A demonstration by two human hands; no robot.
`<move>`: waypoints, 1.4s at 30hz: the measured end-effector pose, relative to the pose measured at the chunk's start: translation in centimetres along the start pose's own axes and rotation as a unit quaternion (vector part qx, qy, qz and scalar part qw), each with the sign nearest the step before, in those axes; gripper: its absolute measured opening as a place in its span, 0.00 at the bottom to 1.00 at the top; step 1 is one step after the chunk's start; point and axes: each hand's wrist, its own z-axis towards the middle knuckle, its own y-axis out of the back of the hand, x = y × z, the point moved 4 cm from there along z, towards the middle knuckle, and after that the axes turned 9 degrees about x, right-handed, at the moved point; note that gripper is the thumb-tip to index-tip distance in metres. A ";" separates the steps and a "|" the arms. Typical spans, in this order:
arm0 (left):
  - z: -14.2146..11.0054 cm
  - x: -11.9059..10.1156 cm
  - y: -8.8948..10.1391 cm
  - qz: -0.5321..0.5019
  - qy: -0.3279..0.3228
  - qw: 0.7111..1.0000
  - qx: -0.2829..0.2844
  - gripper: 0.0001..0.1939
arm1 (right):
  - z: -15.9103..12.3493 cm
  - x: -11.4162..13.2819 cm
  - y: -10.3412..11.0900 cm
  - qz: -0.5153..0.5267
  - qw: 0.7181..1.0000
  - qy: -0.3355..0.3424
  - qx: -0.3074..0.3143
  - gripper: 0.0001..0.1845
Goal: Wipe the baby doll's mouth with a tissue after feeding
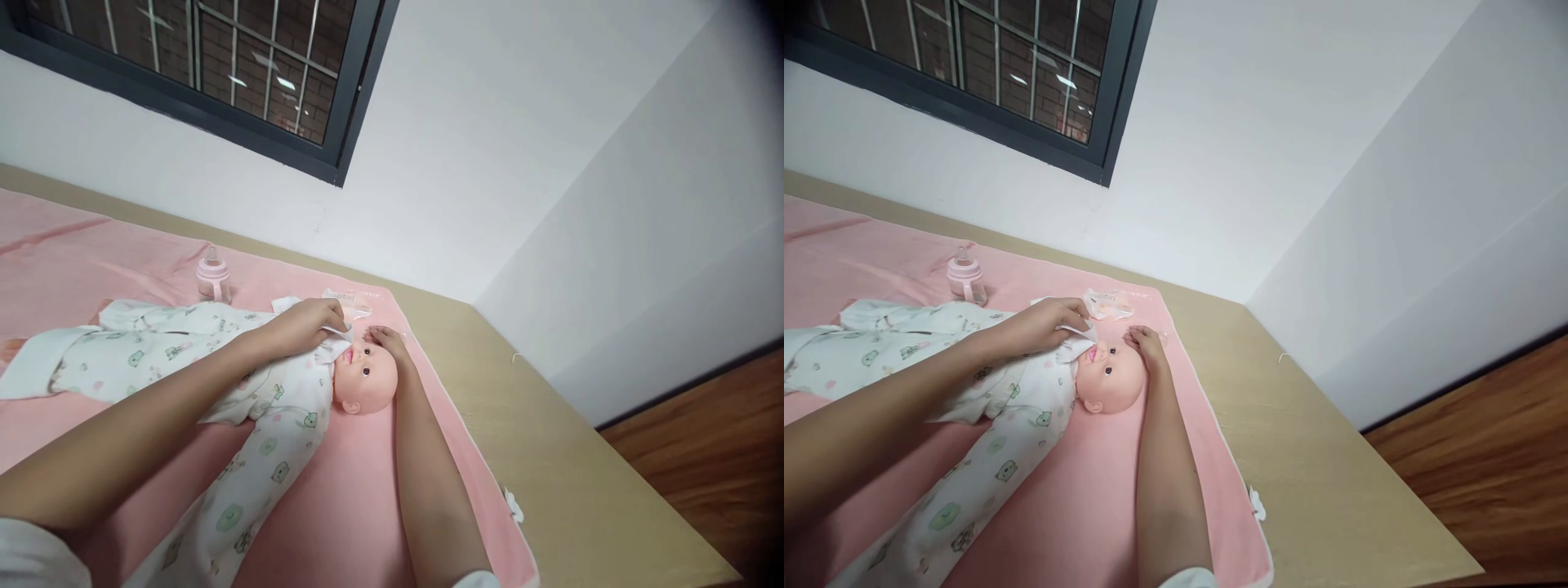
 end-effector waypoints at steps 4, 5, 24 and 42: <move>0.0 -0.2 0.2 0.008 0.008 1.000 -0.004 0.20 | -0.1 0.0 0.0 0.000 1.000 0.004 0.006 0.02; 0.0 -0.3 0.3 0.006 0.009 1.000 -0.009 0.20 | -0.1 0.0 0.0 0.001 1.000 0.003 0.007 0.02; 0.0 -1.6 -0.4 -0.077 -0.029 0.996 0.027 0.20 | 0.1 -0.3 0.2 -0.003 1.000 0.016 0.015 0.12; 0.3 -0.2 -0.8 -0.055 0.009 0.998 -0.013 0.21 | 0.1 -0.3 0.3 -0.003 1.000 0.029 0.007 0.11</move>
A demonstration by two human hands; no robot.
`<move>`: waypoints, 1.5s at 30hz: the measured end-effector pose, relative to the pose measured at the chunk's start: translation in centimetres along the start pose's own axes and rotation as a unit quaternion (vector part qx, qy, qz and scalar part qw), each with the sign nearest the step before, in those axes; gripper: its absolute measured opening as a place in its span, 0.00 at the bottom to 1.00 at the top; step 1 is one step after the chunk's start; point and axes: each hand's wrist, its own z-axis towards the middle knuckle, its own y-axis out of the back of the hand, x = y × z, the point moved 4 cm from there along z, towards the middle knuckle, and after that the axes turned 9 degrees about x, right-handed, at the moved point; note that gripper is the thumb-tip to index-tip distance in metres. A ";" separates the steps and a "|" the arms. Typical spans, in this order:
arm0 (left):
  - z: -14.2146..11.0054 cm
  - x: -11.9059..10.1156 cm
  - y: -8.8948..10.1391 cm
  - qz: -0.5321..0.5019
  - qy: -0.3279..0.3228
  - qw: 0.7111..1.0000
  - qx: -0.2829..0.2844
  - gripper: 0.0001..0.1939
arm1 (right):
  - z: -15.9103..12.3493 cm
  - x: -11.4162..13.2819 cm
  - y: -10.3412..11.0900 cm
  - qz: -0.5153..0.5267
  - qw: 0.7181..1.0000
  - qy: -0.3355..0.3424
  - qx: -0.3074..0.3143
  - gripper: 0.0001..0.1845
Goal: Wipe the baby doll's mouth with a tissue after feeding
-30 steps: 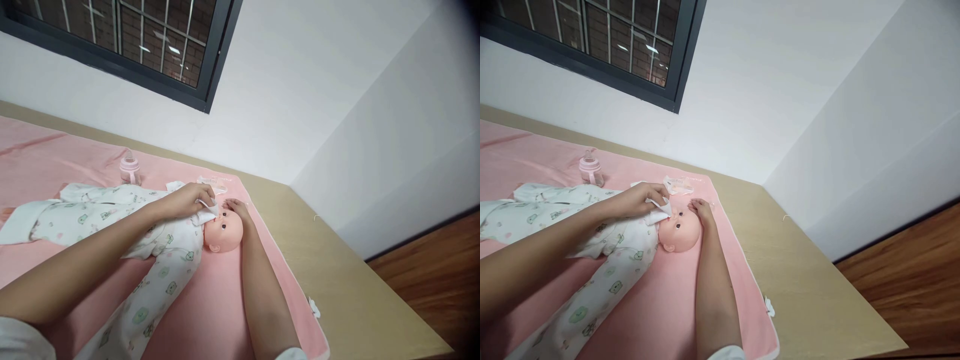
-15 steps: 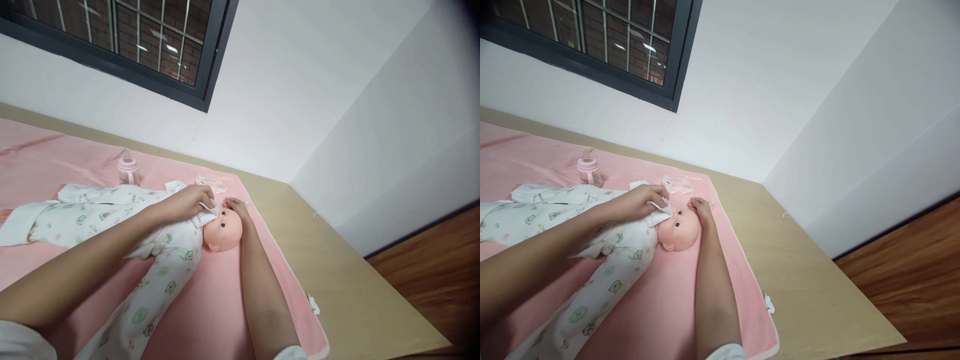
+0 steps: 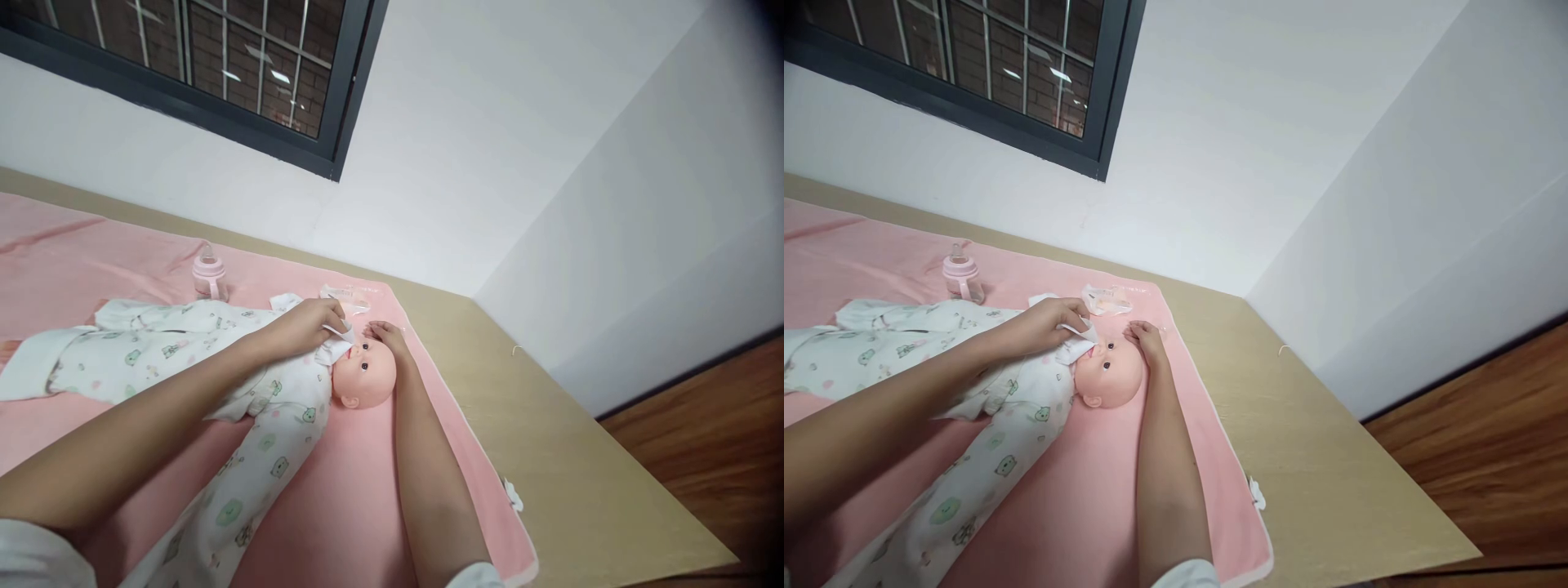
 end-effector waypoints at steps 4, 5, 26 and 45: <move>-0.1 0.1 0.3 0.018 0.017 1.000 -0.018 0.19 | 0.4 -0.1 0.3 -0.008 1.000 -0.003 0.006 0.10; -0.1 0.1 0.3 0.023 0.020 0.999 -0.021 0.19 | 0.4 -0.2 0.4 -0.010 1.000 -0.004 0.006 0.11; -1.5 -1.8 2.1 -0.078 -0.005 0.987 0.140 0.13 | -0.4 0.2 -0.1 -0.006 1.000 -0.026 -0.006 0.08; -0.9 -2.0 0.1 0.015 0.056 0.994 0.097 0.09 | -0.5 0.4 -0.4 -0.002 1.000 -0.023 -0.015 0.04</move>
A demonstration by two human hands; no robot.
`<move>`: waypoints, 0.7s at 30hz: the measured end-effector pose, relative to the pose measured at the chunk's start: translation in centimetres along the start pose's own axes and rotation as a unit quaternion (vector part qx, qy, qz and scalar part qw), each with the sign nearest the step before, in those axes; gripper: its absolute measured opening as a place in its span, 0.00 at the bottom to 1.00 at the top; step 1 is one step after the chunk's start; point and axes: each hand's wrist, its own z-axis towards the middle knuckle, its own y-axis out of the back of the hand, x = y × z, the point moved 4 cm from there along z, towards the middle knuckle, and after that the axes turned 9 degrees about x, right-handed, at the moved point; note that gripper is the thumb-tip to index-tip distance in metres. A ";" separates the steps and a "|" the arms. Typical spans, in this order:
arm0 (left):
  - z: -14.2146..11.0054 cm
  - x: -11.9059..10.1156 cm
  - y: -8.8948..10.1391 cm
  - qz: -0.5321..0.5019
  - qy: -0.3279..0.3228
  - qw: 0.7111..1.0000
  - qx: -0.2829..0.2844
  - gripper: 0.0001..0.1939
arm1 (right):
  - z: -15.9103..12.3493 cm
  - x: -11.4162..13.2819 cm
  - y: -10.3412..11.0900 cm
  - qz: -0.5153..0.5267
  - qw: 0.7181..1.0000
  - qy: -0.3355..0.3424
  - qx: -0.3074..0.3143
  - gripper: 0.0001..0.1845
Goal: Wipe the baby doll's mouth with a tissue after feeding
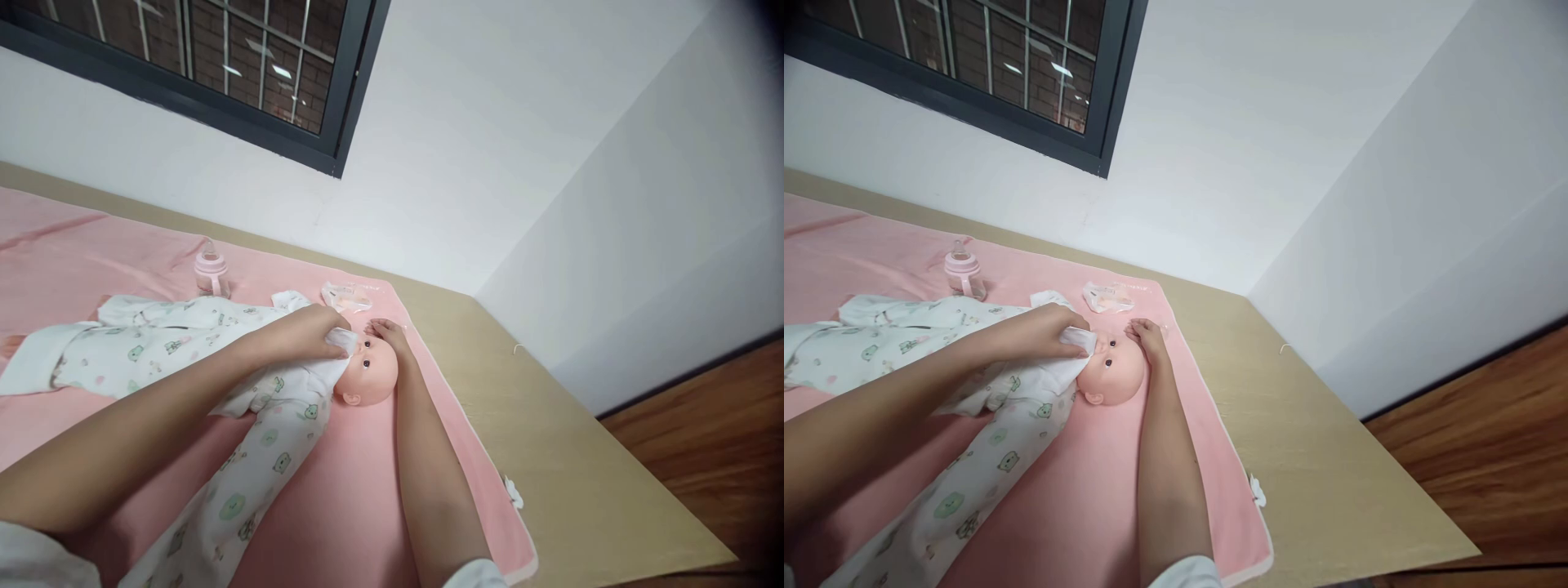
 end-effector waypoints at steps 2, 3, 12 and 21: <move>0.0 0.2 0.1 0.004 0.001 1.000 -0.004 0.09 | 0.0 0.1 0.0 -0.005 1.000 -0.004 -0.002 0.03; 0.0 0.2 0.1 0.006 0.003 1.000 -0.003 0.09 | 0.0 0.1 0.0 -0.005 1.000 -0.005 -0.003 0.03; -0.2 0.6 0.5 0.011 0.025 1.000 -0.014 0.05 | 0.2 -0.2 0.1 -0.002 1.000 -0.005 0.013 0.04; -0.2 0.6 0.8 0.029 0.036 0.998 -0.033 0.05 | 0.2 -0.1 0.1 -0.006 1.000 -0.002 0.010 0.06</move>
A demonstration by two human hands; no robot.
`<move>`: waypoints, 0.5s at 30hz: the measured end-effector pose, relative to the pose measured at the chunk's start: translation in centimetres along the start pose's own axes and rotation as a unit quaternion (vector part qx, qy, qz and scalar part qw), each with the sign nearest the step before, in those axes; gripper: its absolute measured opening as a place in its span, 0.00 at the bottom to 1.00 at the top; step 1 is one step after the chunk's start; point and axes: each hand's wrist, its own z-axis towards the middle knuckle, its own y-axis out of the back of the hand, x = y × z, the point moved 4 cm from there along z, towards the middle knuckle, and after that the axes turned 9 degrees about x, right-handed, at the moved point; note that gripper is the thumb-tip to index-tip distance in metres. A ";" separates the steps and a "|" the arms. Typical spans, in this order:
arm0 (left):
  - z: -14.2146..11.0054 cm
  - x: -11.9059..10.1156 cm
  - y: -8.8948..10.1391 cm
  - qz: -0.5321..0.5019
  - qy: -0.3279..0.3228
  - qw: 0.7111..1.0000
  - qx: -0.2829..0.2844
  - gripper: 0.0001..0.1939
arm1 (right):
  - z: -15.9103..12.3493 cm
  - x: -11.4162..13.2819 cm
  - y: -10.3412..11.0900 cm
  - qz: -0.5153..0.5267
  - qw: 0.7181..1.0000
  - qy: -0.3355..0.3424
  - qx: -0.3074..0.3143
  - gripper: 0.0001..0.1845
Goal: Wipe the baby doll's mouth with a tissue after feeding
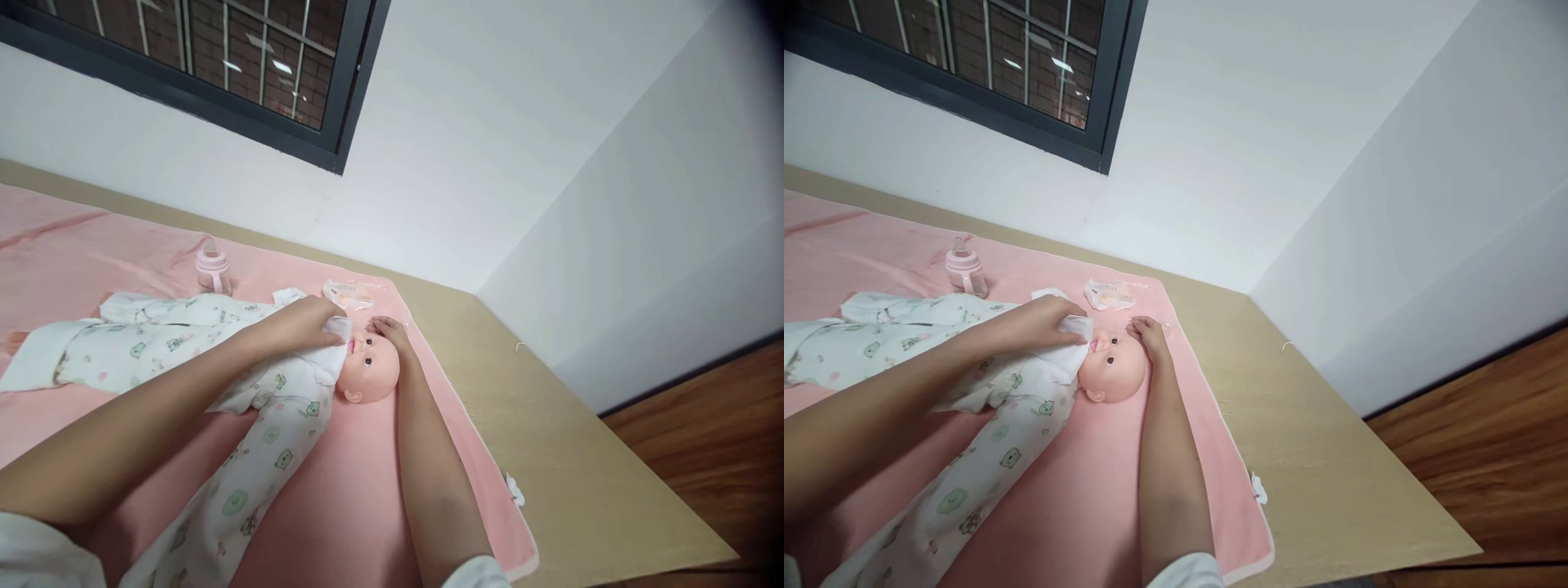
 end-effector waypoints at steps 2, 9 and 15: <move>0.0 0.2 0.0 0.005 0.003 1.000 -0.012 0.06 | 0.0 -0.1 0.0 0.000 1.000 0.000 0.003 0.06; 0.7 1.1 -0.6 -0.020 -0.003 0.999 -0.046 0.10 | 0.3 -0.3 0.2 -0.001 1.000 -0.002 -0.005 0.04; 1.2 1.1 -0.9 -0.068 -0.025 0.995 -0.065 0.10 | 0.4 -0.3 0.3 0.000 1.000 -0.007 -0.015 0.03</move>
